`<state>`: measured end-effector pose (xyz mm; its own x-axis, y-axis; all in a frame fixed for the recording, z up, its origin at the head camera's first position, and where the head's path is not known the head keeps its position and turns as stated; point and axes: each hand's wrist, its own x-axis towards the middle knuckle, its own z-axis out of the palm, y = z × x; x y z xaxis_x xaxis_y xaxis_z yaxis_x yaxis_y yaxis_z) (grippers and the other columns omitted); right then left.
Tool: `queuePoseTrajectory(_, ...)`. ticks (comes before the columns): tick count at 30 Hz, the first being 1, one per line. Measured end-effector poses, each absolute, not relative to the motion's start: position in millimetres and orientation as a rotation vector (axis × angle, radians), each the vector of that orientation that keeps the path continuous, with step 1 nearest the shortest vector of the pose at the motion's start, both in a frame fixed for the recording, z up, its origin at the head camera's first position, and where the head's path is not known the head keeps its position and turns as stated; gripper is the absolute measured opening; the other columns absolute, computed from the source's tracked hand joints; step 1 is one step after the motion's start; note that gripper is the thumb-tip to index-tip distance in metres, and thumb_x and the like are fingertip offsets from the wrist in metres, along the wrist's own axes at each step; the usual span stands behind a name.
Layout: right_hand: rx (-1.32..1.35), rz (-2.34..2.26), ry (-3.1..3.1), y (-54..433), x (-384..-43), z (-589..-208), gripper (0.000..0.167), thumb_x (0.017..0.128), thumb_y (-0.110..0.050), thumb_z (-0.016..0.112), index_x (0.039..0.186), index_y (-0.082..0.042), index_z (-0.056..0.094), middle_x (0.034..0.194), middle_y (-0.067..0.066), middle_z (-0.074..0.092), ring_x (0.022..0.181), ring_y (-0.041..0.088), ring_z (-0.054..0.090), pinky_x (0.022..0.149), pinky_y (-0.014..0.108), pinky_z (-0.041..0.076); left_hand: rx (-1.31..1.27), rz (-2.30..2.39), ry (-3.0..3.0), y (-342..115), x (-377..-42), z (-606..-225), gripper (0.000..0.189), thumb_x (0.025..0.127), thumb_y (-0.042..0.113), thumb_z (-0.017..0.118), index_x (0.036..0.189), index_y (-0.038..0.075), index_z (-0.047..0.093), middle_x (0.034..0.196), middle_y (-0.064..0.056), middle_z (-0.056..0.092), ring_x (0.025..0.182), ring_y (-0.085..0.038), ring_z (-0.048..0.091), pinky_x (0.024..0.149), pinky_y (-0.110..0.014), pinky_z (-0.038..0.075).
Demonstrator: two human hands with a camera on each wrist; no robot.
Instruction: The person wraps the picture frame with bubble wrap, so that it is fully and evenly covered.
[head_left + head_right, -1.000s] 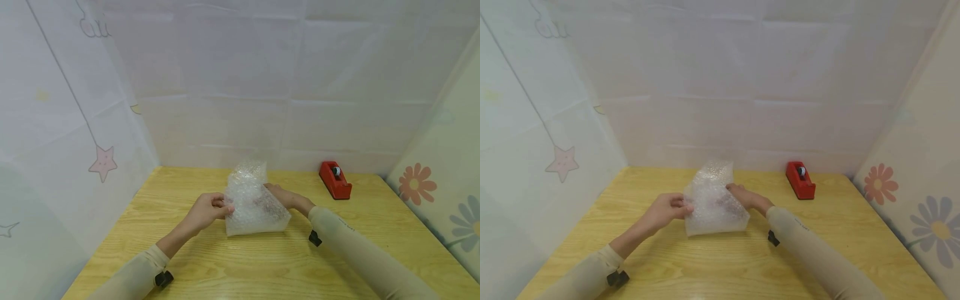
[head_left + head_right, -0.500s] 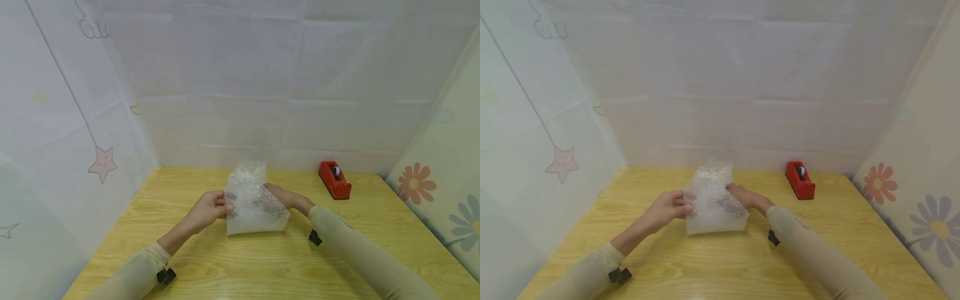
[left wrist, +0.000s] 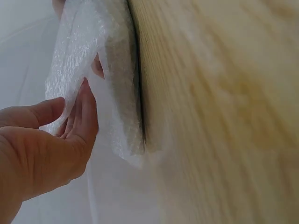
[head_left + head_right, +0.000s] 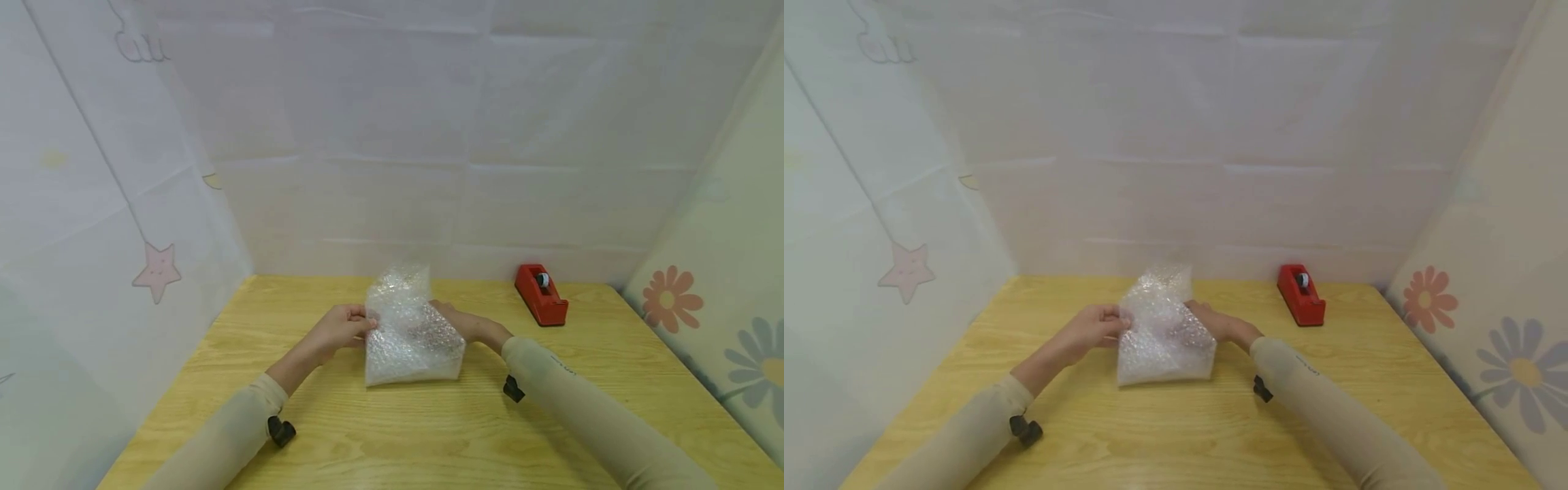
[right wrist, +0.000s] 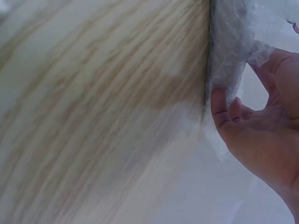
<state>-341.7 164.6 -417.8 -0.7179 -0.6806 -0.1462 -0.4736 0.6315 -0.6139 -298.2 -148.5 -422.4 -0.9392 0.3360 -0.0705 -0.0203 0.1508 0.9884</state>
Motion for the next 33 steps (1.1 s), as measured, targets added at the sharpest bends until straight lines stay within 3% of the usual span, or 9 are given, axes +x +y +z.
queuePoseTrajectory(5,-0.925,-0.802,2.484,166.6,-341.9,-421.5,0.065,0.111,-0.03,0.027,0.16,0.006,0.003,0.165,0.028,0.002,0.149,0.05,-0.004,0.118,0.059,0.001,0.287,1.866,2.145,-153.9,-302.9,-417.8,0.025,0.097,0.009,0.072,0.117,-0.004,0.068,0.116,-0.016,0.066,0.103,-0.026,0.066,0.093,-0.046,0.054)
queuePoseTrajectory(9,-0.943,-0.809,2.494,168.1,-342.3,-422.0,0.063,0.112,-0.028,0.026,0.16,0.007,0.004,0.164,0.03,0.003,0.149,0.05,-0.001,0.118,0.06,0.003,0.262,1.914,2.129,-156.3,-302.5,-407.6,0.046,0.091,0.001,0.077,0.132,-0.008,0.058,0.11,-0.022,0.066,0.099,-0.031,0.07,0.093,-0.052,0.052)
queuePoseTrajectory(12,-0.998,-0.797,2.493,168.9,-343.4,-420.4,0.065,0.11,-0.026,0.032,0.159,0.008,0.006,0.163,0.032,0.006,0.148,0.051,0.002,0.118,0.06,0.005,0.236,1.929,2.128,-156.3,-301.5,-401.3,0.053,0.088,-0.003,0.078,0.135,-0.008,0.054,0.108,-0.024,0.068,0.095,-0.034,0.071,0.092,-0.055,0.052)
queuePoseTrajectory(17,-1.086,-0.82,2.493,171.0,-349.0,-419.9,0.071,0.104,-0.024,0.051,0.156,0.009,0.016,0.159,0.033,0.018,0.147,0.049,0.014,0.117,0.061,0.013,0.223,1.908,2.163,-152.1,-306.1,-401.7,0.049,0.086,-0.006,0.078,0.13,-0.005,0.055,0.103,-0.023,0.07,0.09,-0.035,0.072,0.088,-0.053,0.054)
queuePoseTrajectory(20,-1.133,-0.838,2.475,170.7,-353.2,-420.7,0.064,0.106,-0.023,0.048,0.154,0.009,0.019,0.157,0.033,0.024,0.145,0.049,0.021,0.116,0.062,0.018,0.213,1.887,2.182,-149.6,-312.2,-405.9,0.049,0.086,-0.006,0.079,0.128,-0.004,0.053,0.101,-0.022,0.071,0.089,-0.034,0.072,0.09,-0.055,0.053)
queuePoseTrajectory(25,-1.172,-0.862,2.459,168.1,-358.0,-423.0,0.049,0.113,-0.018,0.026,0.152,0.01,0.021,0.154,0.035,0.025,0.142,0.052,0.023,0.114,0.065,0.019,0.213,1.724,2.371,-149.6,-320.9,-413.3,0.046,0.085,0.004,0.083,0.124,0.0,0.058,0.098,-0.014,0.073,0.09,-0.029,0.071,0.089,-0.053,0.053)
queuePoseTrajectory(30,-1.13,-0.898,2.455,166.2,-355.3,-426.8,0.046,0.113,-0.014,0.027,0.152,0.01,0.023,0.155,0.032,0.028,0.143,0.05,0.023,0.115,0.062,0.018,0.262,1.566,2.524,-150.0,-321.9,-420.6,0.038,0.085,0.008,0.084,0.116,-0.001,0.064,0.1,-0.01,0.069,0.094,-0.024,0.066,0.083,-0.047,0.055)
queuePoseTrajectory(33,-1.149,-0.895,2.43,167.3,-354.7,-430.9,0.046,0.112,-0.012,0.032,0.151,0.01,0.023,0.155,0.032,0.028,0.142,0.05,0.027,0.114,0.061,0.024,0.268,1.543,2.549,-149.5,-320.0,-425.9,0.032,0.084,0.007,0.084,0.109,-0.001,0.065,0.103,-0.011,0.066,0.093,-0.025,0.062,0.081,-0.046,0.055)
